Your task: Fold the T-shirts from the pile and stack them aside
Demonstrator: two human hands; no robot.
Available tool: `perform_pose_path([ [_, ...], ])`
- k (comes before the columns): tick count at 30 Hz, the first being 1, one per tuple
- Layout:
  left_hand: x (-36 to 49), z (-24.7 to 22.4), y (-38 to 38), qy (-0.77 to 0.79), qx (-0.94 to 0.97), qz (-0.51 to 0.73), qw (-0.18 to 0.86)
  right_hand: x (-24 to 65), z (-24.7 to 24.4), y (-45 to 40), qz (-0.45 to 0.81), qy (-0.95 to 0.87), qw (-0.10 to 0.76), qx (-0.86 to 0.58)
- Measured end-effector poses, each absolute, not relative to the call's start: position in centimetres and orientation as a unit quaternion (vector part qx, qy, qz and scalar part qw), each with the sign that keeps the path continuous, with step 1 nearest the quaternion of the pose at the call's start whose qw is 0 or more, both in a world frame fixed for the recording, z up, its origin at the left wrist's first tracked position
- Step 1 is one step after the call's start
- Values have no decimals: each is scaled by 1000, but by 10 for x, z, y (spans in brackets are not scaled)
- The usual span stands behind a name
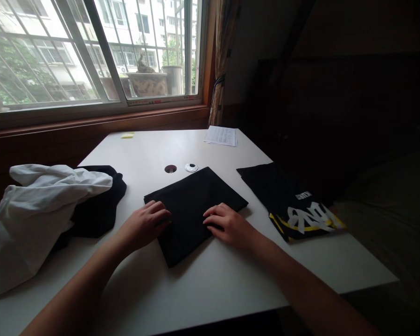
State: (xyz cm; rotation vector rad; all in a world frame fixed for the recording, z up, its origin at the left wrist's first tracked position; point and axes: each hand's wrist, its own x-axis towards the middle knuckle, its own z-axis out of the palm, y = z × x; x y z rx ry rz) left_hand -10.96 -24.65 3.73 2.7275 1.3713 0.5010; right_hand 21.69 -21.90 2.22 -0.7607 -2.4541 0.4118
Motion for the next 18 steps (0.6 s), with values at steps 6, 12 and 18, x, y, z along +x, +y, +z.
perform_pose_path([
  [6, -114, 39, -248, 432, 882, 140, 127, 216, 23, -223, 193, -912, 228, -281],
  [12, -126, 40, -244, 434, 872, 140, 177, 217, 23, -222, 229, -907, 212, -282],
  [18, -131, 32, -240, 464, 864, 144, 132, 217, 23, -222, 228, -908, 227, -269],
])
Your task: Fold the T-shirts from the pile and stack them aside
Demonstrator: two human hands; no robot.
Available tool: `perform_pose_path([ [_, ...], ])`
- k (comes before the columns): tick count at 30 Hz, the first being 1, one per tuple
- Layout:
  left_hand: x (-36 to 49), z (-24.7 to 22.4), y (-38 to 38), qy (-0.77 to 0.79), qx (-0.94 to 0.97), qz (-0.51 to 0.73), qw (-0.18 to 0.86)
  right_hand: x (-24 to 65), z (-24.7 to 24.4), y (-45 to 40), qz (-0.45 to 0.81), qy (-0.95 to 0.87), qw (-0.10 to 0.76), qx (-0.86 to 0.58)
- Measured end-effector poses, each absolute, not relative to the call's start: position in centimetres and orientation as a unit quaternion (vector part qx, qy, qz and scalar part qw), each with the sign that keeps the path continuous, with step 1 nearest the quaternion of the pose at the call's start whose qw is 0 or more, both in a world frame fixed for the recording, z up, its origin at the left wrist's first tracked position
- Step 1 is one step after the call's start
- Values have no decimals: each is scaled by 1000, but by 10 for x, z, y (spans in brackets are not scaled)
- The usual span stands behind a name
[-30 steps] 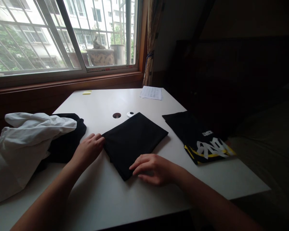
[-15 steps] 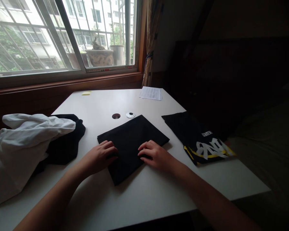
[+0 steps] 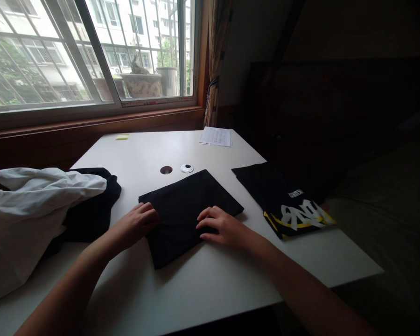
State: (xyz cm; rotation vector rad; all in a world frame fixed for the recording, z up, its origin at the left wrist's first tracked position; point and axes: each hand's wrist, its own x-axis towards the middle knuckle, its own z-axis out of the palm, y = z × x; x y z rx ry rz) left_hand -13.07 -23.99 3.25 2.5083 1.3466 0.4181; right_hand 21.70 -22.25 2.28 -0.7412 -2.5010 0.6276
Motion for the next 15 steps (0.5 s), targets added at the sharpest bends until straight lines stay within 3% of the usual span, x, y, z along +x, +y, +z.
perform_pose_path([
  [6, -144, 26, -236, 574, 798, 175, 47, 217, 23, -220, 166, -913, 266, -262],
  [15, -151, 24, -234, 661, 722, 195, 64, 225, 21, -215, 143, -886, 233, -376],
])
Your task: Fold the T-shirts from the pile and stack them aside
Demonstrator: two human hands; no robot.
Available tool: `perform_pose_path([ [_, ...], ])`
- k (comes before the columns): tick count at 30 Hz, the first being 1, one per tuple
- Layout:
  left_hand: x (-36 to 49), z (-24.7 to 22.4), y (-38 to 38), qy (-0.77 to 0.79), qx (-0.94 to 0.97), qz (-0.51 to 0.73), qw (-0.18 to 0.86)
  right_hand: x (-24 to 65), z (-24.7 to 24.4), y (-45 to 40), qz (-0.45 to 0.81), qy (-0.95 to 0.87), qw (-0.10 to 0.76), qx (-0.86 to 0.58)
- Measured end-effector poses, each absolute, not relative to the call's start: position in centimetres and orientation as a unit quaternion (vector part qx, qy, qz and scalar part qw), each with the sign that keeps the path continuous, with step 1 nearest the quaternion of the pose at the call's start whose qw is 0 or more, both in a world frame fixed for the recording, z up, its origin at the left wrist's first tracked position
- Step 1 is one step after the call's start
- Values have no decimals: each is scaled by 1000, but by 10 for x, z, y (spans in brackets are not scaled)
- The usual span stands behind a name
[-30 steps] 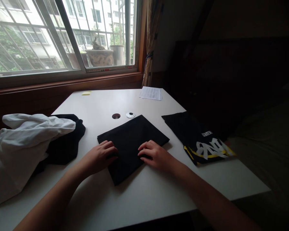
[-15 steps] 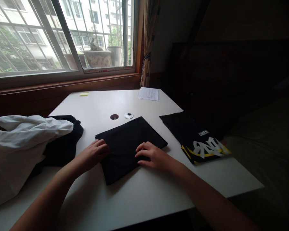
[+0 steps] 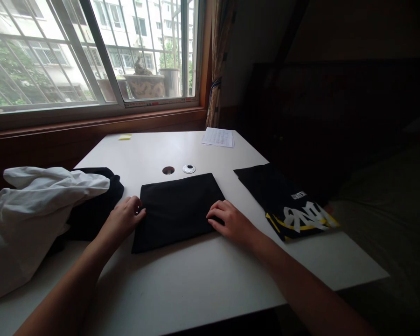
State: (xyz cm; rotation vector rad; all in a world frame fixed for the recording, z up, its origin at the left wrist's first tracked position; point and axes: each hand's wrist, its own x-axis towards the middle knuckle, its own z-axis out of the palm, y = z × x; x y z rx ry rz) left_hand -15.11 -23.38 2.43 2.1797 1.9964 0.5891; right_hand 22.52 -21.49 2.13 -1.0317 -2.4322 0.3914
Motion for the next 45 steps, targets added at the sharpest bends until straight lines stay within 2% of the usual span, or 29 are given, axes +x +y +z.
perform_pose_path([
  [13, -146, 33, -238, 672, 712, 185, 85, 226, 25, -218, 195, -880, 214, -377],
  [28, -145, 39, -242, 695, 691, 188, 63, 230, 32, -217, 251, -884, 238, -315],
  [35, -152, 34, -238, 684, 686, 233, 79, 230, 35, -220, 266, -892, 239, -278],
  [42, -157, 35, -232, 692, 655, 271, 138, 231, 37, -222, 285, -891, 244, -257],
  [45, -157, 35, -232, 697, 654, 274, 109, 231, 37, -222, 290, -888, 251, -253],
])
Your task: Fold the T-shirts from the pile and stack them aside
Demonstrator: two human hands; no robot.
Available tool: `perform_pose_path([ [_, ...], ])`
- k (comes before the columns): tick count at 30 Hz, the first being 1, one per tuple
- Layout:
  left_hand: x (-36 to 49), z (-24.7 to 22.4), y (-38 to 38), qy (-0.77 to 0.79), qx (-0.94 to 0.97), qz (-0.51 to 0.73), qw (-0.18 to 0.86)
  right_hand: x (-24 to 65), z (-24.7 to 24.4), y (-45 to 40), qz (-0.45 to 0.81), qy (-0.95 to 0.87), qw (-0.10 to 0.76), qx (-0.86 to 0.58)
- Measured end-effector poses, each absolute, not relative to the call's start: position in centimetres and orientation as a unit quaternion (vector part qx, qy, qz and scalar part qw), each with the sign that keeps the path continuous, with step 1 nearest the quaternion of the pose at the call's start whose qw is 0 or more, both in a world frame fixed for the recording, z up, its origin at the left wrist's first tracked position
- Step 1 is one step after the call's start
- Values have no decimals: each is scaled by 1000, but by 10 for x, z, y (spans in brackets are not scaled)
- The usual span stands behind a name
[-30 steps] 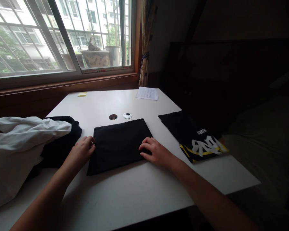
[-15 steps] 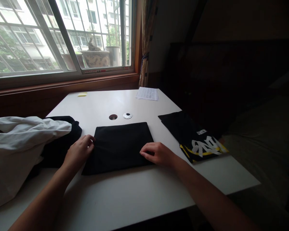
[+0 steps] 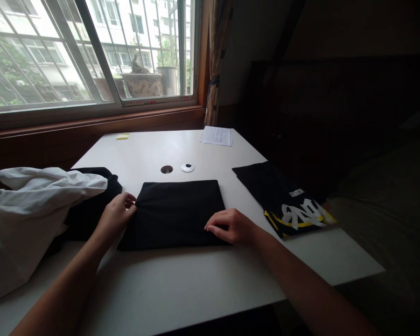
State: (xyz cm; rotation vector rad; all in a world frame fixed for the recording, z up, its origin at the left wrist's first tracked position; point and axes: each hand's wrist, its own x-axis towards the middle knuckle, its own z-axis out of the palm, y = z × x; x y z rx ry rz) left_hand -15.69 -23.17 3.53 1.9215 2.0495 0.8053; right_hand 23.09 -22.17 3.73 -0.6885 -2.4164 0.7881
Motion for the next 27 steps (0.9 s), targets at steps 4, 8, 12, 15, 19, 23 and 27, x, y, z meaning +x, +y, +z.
perform_pose_path([
  [4, -150, 38, -235, 661, 703, 263, -2, 230, 34, -218, 255, -872, 292, -297],
  [8, -132, 32, -237, 551, 800, 235, -29, 231, 25, -214, 177, -881, 248, -362],
  [12, -116, 13, -238, 527, 838, 140, -26, 232, 16, -213, 137, -905, 175, -362],
  [15, -118, 4, -236, 557, 826, 84, -14, 230, 17, -216, 125, -911, 152, -363],
  [19, -133, 3, -230, 608, 791, 65, 9, 227, 22, -220, 107, -915, 142, -363],
  [23, -145, 2, -227, 608, 788, 92, 5, 225, 26, -221, 96, -920, 162, -343],
  [27, -148, 4, -227, 595, 794, 124, 14, 223, 26, -220, 104, -924, 200, -310],
])
